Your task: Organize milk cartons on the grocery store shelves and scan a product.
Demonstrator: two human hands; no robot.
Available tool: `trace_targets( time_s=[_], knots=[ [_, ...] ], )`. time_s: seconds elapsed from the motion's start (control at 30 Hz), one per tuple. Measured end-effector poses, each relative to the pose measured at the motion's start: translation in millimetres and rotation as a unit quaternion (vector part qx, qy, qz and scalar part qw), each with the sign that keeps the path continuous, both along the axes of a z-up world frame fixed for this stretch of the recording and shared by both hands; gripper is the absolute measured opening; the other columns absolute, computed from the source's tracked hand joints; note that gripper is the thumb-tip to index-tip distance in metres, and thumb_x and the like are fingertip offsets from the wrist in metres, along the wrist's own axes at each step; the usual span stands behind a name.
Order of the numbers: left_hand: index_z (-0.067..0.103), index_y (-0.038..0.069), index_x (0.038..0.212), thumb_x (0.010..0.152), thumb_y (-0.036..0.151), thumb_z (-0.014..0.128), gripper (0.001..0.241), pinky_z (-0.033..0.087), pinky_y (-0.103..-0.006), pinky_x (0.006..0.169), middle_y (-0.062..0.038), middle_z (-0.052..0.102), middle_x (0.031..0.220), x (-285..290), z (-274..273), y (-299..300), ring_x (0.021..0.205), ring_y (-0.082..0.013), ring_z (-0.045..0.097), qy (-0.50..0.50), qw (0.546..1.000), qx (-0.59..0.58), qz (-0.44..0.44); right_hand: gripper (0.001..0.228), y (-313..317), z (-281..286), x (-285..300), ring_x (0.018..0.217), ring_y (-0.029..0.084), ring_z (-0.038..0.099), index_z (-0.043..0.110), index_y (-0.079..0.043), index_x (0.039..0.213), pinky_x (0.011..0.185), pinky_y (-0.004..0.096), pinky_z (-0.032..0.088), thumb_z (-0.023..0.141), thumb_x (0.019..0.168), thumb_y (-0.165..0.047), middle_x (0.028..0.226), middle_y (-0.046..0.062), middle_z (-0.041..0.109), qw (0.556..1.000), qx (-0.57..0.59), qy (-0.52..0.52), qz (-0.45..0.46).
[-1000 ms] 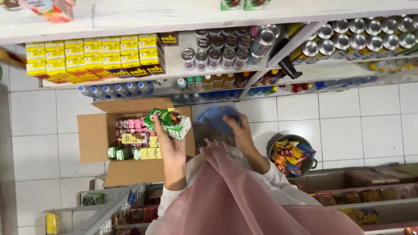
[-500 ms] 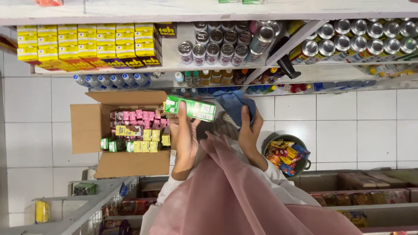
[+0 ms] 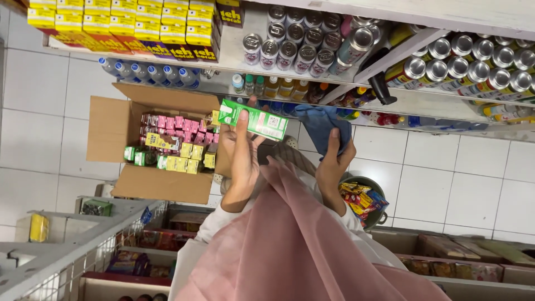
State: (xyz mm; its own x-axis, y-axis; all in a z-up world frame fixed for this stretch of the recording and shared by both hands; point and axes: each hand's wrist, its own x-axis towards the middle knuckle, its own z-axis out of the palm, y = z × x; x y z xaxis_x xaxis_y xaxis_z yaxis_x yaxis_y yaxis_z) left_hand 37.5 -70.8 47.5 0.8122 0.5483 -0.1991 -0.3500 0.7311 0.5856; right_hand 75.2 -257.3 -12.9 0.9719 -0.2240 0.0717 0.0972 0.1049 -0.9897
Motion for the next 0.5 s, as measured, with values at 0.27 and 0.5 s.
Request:
trace_targets(
  time_s=[0.27,0.5],
  knots=[
    [0.045,0.006,0.132,0.098,0.014,0.068,0.042,0.066,-0.0401,0.083,-0.019,0.062,0.138,5,5,-10,0.104,-0.0209,0.072,0.034,0.999,0.010,-0.002,0.035,1,39,-1,0.118,0.015,0.062,0.062,-0.002,0.130,0.107,0.028,0.048,0.059,0.109,-0.029,0.127,0.010,0.067,0.995,-0.071,-0.058,0.048],
    [0.048,0.006,0.119,0.094,0.009,0.077,0.038,0.053,-0.0211,0.064,-0.004,0.067,0.103,8,-17,-20,0.085,-0.0071,0.065,0.115,0.988,0.099,0.038,0.036,13,98,10,0.136,0.025,0.058,0.070,-0.010,0.129,0.119,0.043,0.045,0.071,0.094,-0.018,0.139,0.005,0.067,0.762,-0.446,-0.397,0.250]
  ],
)
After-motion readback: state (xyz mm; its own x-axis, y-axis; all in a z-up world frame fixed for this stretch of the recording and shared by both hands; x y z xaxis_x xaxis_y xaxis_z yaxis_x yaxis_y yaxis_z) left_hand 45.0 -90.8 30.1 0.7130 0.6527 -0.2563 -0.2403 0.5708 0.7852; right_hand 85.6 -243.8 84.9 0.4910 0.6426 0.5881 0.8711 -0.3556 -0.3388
